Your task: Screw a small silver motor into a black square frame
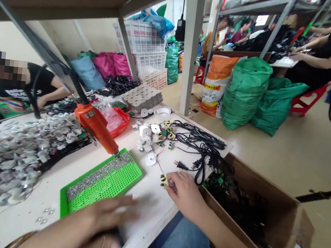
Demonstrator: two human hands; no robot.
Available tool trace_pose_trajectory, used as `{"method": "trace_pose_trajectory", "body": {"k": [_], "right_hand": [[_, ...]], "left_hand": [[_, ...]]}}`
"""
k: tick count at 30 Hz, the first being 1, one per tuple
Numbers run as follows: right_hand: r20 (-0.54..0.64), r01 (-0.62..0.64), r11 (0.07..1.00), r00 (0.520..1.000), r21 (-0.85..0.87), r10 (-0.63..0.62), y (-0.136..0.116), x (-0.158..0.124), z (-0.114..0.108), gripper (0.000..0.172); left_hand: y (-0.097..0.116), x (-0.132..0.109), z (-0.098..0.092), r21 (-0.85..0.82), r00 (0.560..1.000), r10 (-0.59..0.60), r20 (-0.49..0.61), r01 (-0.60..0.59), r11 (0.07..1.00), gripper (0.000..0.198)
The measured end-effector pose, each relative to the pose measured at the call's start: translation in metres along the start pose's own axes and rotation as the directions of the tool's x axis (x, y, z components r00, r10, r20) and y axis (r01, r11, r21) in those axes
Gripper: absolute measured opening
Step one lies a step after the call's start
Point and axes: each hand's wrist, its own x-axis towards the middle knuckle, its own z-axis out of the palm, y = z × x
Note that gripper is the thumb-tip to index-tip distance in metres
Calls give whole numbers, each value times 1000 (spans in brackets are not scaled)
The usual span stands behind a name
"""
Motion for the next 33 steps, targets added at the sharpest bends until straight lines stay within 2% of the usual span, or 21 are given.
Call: {"method": "trace_pose_trajectory", "body": {"k": [1, 2, 4, 6, 9, 11, 15, 17, 19, 23, 28, 30, 33], "right_hand": [[47, -11, 992, 999, 126, 5, -6, -1, -6, 7], [81, -31, 971, 997, 237, 12, -11, -2, -11, 7], [120, -72, 914, 992, 398, 26, -20, -3, -20, 12], [120, -99, 859, 992, 502, 44, -25, -4, -25, 17], [81, -101, 758, 995, 644, 65, -27, 1, -26, 22], [38, -102, 626, 993, 773, 115, -25, 8, -27, 25], [-14, -71, 233, 939, 970, 343, -23, 31, -39, 37], [-1, -54, 132, 923, 990, 385, -23, 45, -49, 42], [31, -74, 107, 933, 992, 359, -26, 59, -60, 45], [93, -127, 131, 966, 983, 243, -40, 86, -77, 46], [144, -162, 161, 983, 973, 116, -61, 109, -85, 48], [160, -175, 179, 982, 968, 97, -66, 111, -85, 49], [135, -155, 194, 984, 969, 112, -66, 111, -84, 49]], "left_hand": [[-11, 19, -1, -33, 991, -121, -62, 119, 992, 49], [-23, 38, -1, -68, 972, -196, -126, 189, 980, 37], [-46, 72, 3, -67, 942, -267, -203, 258, 964, 26], [-65, 99, 10, 27, 923, -286, -257, 303, 953, 32], [-83, 129, 20, 174, 901, -305, -308, 369, 913, 56], [-89, 143, 25, 215, 893, -322, -315, 398, 892, 58], [-97, 155, 25, 247, 877, -363, -316, 446, 861, 35], [-100, 153, 23, 237, 865, -389, -317, 469, 851, 26], [-101, 148, 21, 215, 860, -411, -303, 482, 850, 19], [-102, 140, 19, 149, 842, -453, -291, 508, 848, 12], [-106, 146, 23, 44, 744, -572, -344, 622, 782, 10], [-108, 151, 26, 3, 702, -601, -382, 651, 759, 15], [-112, 155, 31, -79, 670, -616, -415, 648, 758, 22]]}}
